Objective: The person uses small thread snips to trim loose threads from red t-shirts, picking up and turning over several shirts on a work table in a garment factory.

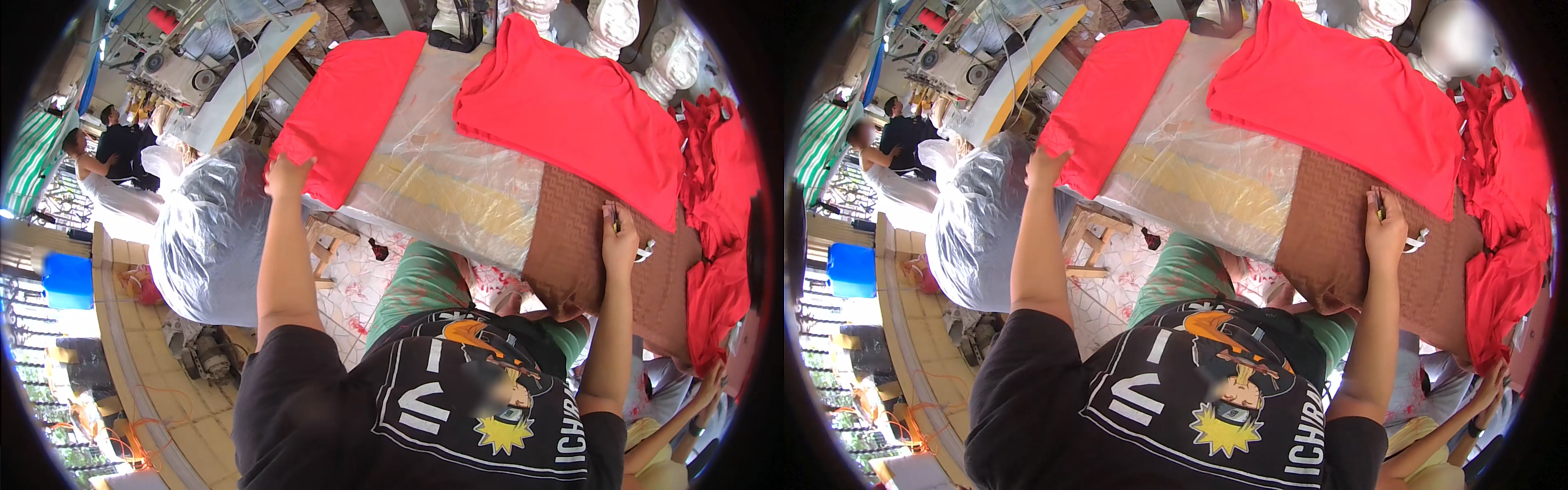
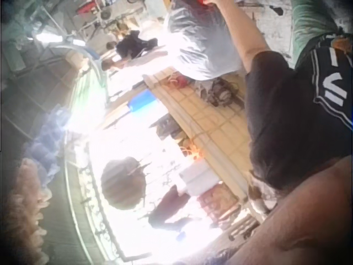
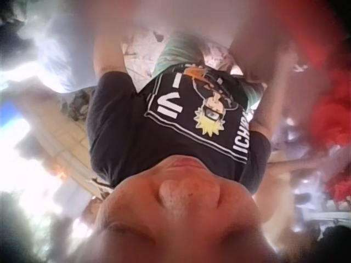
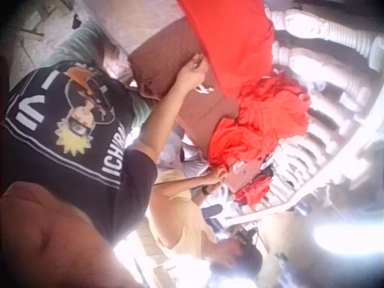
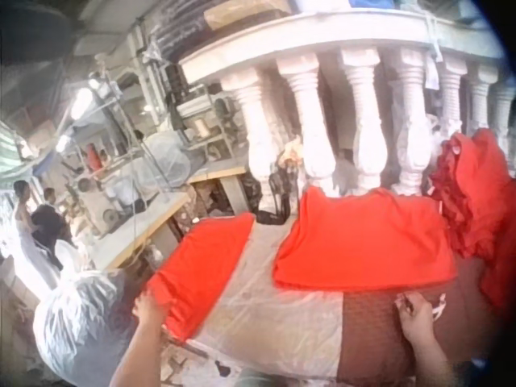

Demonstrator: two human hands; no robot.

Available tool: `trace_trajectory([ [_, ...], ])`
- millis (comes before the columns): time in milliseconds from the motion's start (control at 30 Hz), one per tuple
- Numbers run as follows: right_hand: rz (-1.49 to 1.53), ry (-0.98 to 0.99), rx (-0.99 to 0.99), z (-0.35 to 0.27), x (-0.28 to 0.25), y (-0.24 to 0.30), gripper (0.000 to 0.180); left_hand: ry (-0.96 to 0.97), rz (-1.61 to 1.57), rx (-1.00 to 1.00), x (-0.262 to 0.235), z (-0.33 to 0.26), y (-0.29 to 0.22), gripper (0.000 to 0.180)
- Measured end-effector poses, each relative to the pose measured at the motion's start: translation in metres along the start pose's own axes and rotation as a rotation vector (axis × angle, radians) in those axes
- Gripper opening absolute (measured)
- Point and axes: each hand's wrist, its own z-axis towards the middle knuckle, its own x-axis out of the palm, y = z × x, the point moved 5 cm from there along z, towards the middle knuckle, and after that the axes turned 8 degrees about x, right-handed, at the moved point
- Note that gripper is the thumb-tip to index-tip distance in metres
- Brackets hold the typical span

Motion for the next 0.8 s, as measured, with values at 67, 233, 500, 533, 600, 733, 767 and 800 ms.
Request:
trace_trajectory([
  [67, 0.029, 0.016, -0.027, 0.0, 0.006, 0.005, 0.02, 0.141, -0.278, -0.039, 0.032, 0.02, 0.061, 0.075],
  [233, 0.006, -0.019, -0.014, 0.001, -0.005, 0.0, 0.02, 0.461, -0.721, -0.179, 0.046, 0.014, 0.026, 0.052],
  [500, 0.001, -0.042, -0.143, 0.003, -0.002, 0.006, 0.015, 0.222, -1.472, 0.366, -0.078, 0.031, -0.085, 0.036],
  [533, -0.004, -0.039, -0.128, 0.003, -0.002, 0.004, 0.015, 0.219, -1.542, 0.498, -0.108, 0.024, -0.112, 0.035],
  [600, -0.024, -0.04, -0.09, 0.004, -0.005, 0.004, 0.017, 0.238, -1.702, 0.731, -0.169, -0.006, -0.166, 0.035],
  [733, 0.114, -0.024, -0.043, 0.006, -0.016, 0.039, 0.029, 0.689, -1.922, 1.508, -0.285, -0.078, -0.232, 0.046],
  [767, 0.141, -0.056, -0.053, 0.006, -0.019, 0.054, 0.032, 0.914, -1.962, 1.637, -0.305, -0.099, -0.247, 0.048],
  [800, 0.127, -0.134, -0.103, 0.007, -0.029, 0.074, 0.036, 1.03, -1.975, 1.71, -0.316, -0.112, -0.259, 0.048],
])
